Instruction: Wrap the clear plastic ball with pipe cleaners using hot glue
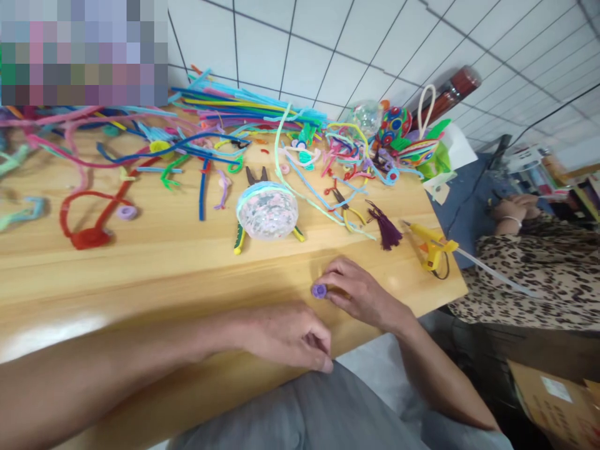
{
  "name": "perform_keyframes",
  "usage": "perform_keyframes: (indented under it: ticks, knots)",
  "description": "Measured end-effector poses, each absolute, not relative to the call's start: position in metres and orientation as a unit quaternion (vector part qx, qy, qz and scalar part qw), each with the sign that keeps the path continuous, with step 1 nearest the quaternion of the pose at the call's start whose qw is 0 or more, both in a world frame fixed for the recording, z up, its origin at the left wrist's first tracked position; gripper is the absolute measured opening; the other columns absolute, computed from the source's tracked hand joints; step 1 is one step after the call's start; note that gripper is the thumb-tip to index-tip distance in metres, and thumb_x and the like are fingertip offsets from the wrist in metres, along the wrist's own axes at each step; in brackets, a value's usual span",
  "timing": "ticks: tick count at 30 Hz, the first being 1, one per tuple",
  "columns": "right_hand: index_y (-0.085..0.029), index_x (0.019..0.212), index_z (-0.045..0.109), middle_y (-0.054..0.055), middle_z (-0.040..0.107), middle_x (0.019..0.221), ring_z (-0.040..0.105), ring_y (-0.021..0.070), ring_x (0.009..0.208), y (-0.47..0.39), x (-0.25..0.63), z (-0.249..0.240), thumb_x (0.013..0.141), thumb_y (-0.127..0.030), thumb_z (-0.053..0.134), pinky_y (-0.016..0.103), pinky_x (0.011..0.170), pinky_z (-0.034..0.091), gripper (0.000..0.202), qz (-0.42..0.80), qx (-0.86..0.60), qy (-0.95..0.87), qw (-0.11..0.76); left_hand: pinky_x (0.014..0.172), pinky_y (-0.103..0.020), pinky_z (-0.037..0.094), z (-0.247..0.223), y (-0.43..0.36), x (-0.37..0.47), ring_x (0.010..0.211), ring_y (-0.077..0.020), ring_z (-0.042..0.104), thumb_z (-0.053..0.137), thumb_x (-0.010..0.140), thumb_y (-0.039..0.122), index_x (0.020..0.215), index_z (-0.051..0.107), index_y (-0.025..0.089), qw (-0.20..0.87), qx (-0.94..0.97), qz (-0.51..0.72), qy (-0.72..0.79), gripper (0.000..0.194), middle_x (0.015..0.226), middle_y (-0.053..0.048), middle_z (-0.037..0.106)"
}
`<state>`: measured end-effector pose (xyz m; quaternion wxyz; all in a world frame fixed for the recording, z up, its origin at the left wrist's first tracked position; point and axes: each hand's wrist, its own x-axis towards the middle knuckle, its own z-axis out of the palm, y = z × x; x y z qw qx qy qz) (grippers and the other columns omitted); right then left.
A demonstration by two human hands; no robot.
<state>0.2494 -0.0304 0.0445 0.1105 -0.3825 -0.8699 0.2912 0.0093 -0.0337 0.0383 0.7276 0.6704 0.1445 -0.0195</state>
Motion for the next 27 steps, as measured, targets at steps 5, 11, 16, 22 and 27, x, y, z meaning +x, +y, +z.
perform_keyframes:
  ticks: [5, 11, 16, 22, 27]
  knots:
    - [-0.027, 0.104, 0.069, 0.007, 0.072, 0.098, 0.068, 0.0241, 0.093, -0.029, 0.257, 0.048, 0.094, -0.020, 0.069, 0.039, 0.080, 0.057, 0.012, 0.249, -0.404, -0.874, 0.108, 0.070, -0.021, 0.046, 0.040, -0.033, 0.010, 0.081, -0.0136, 0.070, 0.072, 0.094, 0.041, 0.092, 0.079, 0.020, 0.716, 0.687, -0.034, 0.120, 0.022, 0.087, 0.002, 0.077]
    - [-0.028, 0.099, 0.068, 0.006, 0.073, 0.092, 0.069, 0.0273, 0.082, 0.003, 0.294, 0.079, 0.093, -0.035, 0.068, 0.042, 0.073, 0.054, 0.009, 0.060, -0.481, -0.860, 0.162, 0.069, -0.023, 0.048, 0.035, -0.035, 0.014, 0.081, -0.0160, 0.074, 0.078, 0.091, 0.033, 0.082, 0.076, 0.020, 0.694, 0.716, -0.028, 0.067, 0.016, 0.083, 0.002, 0.078]
    - [-0.026, 0.090, 0.067, 0.008, 0.068, 0.083, 0.065, 0.0276, 0.079, 0.050, 0.254, 0.141, 0.091, -0.039, 0.070, 0.042, 0.070, 0.051, 0.014, -0.066, -0.479, -0.858, 0.173, 0.066, -0.025, 0.049, 0.025, -0.044, 0.021, 0.076, -0.0169, 0.071, 0.079, 0.088, 0.025, 0.079, 0.076, 0.020, 0.652, 0.757, 0.030, 0.027, 0.011, 0.079, 0.002, 0.077]
    - [-0.023, 0.098, 0.068, 0.005, 0.070, 0.095, 0.066, 0.0205, 0.088, 0.105, 0.095, 0.187, 0.092, -0.033, 0.076, 0.040, 0.087, 0.056, 0.014, 0.058, -0.367, -0.902, 0.223, 0.065, -0.025, 0.048, 0.013, -0.049, 0.029, 0.072, -0.0165, 0.069, 0.081, 0.084, 0.019, 0.075, 0.075, 0.019, 0.629, 0.775, 0.055, 0.035, 0.011, 0.075, 0.002, 0.075]
    - [-0.021, 0.114, 0.072, 0.001, 0.071, 0.101, 0.066, 0.0180, 0.094, 0.121, 0.025, 0.173, 0.090, -0.036, 0.078, 0.037, 0.090, 0.056, 0.028, 0.180, -0.268, -0.921, 0.216, 0.064, -0.025, 0.049, 0.008, -0.045, 0.033, 0.068, -0.0161, 0.069, 0.084, 0.077, 0.013, 0.068, 0.073, 0.020, 0.646, 0.760, 0.057, 0.045, 0.016, 0.069, 0.005, 0.072]
